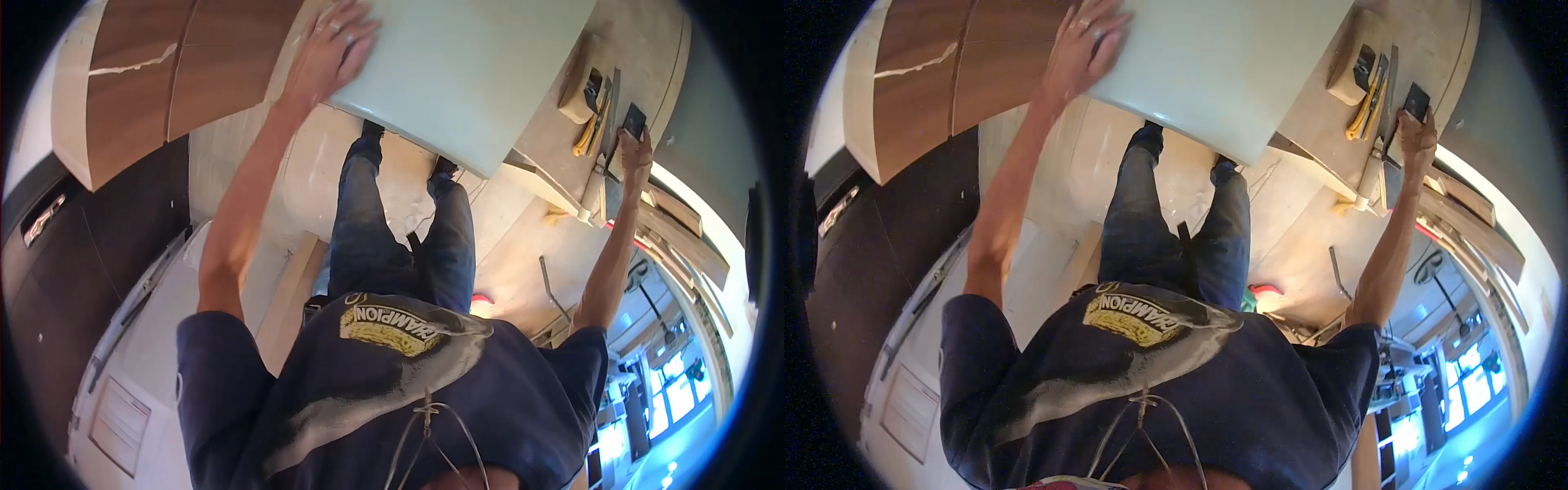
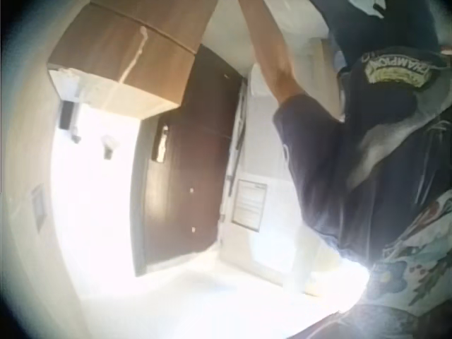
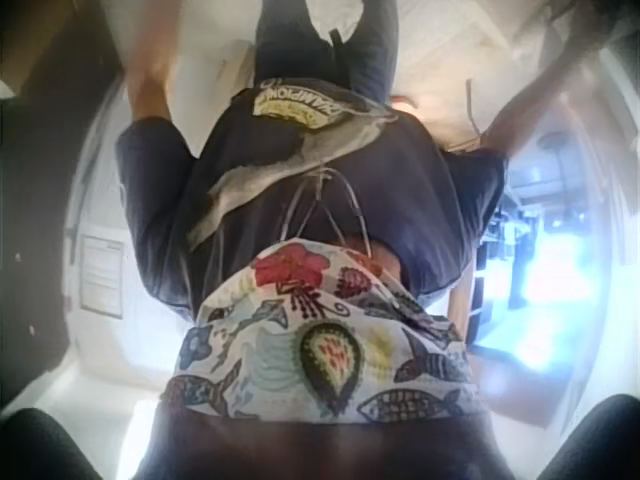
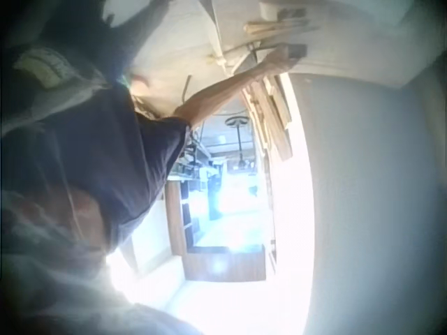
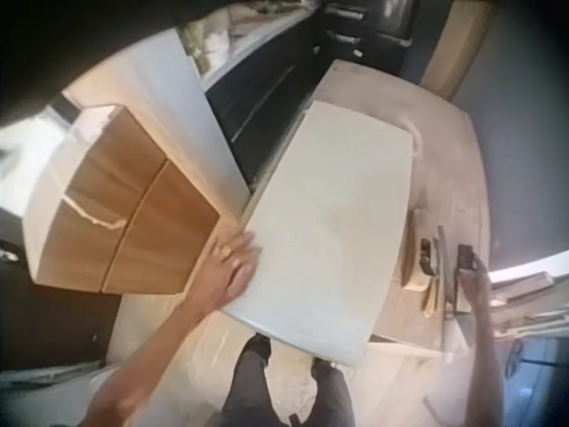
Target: The person sands the edge of a white board using a hand file and a sanding block.
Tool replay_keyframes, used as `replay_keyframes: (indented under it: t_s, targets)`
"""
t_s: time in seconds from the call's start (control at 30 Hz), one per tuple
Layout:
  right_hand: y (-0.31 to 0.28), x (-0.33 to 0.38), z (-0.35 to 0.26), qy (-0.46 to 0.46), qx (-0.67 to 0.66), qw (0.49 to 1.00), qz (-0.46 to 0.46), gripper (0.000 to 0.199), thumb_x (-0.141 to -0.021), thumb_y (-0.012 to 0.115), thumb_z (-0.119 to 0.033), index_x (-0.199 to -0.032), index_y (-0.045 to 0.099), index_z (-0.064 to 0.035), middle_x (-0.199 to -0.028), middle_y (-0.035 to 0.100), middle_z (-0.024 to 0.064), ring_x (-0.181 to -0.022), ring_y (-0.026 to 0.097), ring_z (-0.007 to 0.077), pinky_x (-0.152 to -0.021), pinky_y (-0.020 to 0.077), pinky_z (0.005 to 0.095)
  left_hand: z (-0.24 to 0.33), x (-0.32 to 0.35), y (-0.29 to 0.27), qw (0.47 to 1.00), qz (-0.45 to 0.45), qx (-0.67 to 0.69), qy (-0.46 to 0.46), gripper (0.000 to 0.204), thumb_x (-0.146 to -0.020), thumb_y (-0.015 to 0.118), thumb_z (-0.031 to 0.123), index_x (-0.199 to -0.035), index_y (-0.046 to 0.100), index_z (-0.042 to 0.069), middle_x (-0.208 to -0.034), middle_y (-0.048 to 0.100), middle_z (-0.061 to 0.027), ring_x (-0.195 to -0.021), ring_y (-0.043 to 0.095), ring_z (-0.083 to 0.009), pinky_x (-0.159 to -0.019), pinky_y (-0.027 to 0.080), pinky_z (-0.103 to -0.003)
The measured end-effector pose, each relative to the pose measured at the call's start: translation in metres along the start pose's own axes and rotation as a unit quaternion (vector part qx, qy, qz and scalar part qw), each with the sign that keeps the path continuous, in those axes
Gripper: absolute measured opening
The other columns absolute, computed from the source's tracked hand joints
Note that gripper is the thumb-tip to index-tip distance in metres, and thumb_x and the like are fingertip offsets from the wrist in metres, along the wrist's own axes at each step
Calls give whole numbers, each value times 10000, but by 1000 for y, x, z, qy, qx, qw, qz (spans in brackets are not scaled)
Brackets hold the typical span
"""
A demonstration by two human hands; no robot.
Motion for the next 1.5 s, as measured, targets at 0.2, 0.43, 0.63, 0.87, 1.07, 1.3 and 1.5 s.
replay_keyframes:
  t_s: [0.2,0.43,0.63,0.87,1.07,1.3,1.5]
  targets:
    - [-38,-7,11,7,86,989,120,822,-888,721,-454,-1500,522,59,-1081,771,191,-972,714,289,-905,540,392,91,110,17,985,-68,-86,-131,650,-1032,607,285,-1635,371,223,-1702,340,-12,-1593,255,-276,-1281,125,-635]
    - [-18,33,-144,-68,-204,976,-29,762,-894,839,-333,-1527,542,-31,-1156,749,79,-955,667,164,-870,530,319,113,131,20,973,-31,-86,-214,682,-1020,616,237,-1646,345,227,-1708,325,11,-1594,249,-282,-1277,156,-637]
    - [111,133,-296,-325,-44,917,-226,762,-831,842,-320,-1526,560,-188,-1185,667,130,-1018,697,317,-882,571,419,108,141,24,973,57,-55,-218,526,-988,631,121,-1498,546,211,-1491,564,-41,-1400,502,-318,-1232,300,-582]
    - [169,173,-341,-317,-17,901,-297,739,-824,834,-279,-1515,583,-214,-1048,601,103,-868,656,263,-793,551,397,100,171,65,739,215,456,-447,407,-1074,609,195,-1461,550,85,-1308,641,-113,-1213,636,-243,-1097,453,-383]
    - [175,186,-338,-294,57,897,-325,741,-821,817,-294,-1512,573,-181,-1086,592,123,-899,690,313,-775,583,431,128,152,84,595,217,631,-448,508,-1073,628,359,-1450,497,46,-1279,636,-88,-1208,630,-206,-1077,462,-369]
    - [165,198,-339,-329,38,880,-339,729,-818,833,-284,-1496,591,-165,-1056,582,113,-803,653,270,-727,570,396,116,132,72,638,120,602,-466,278,-1076,638,330,-1110,674,56,-1061,683,-34,-1021,654,-129,-967,517,-326]
    - [164,200,-338,-310,29,892,-327,709,-826,825,-276,-1491,596,-183,-1052,588,121,-799,652,274,-713,562,406,87,153,87,606,228,616,-449,340,-1114,554,357,-1193,688,55,-1083,703,-44,-1029,659,-140,-967,526,-336]
Point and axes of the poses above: each hand's wrist, its own x-axis away from the middle knuckle, its own y-axis out of the palm, z = x × y, the point moved 4 cm from there along -x, towards the middle knuckle
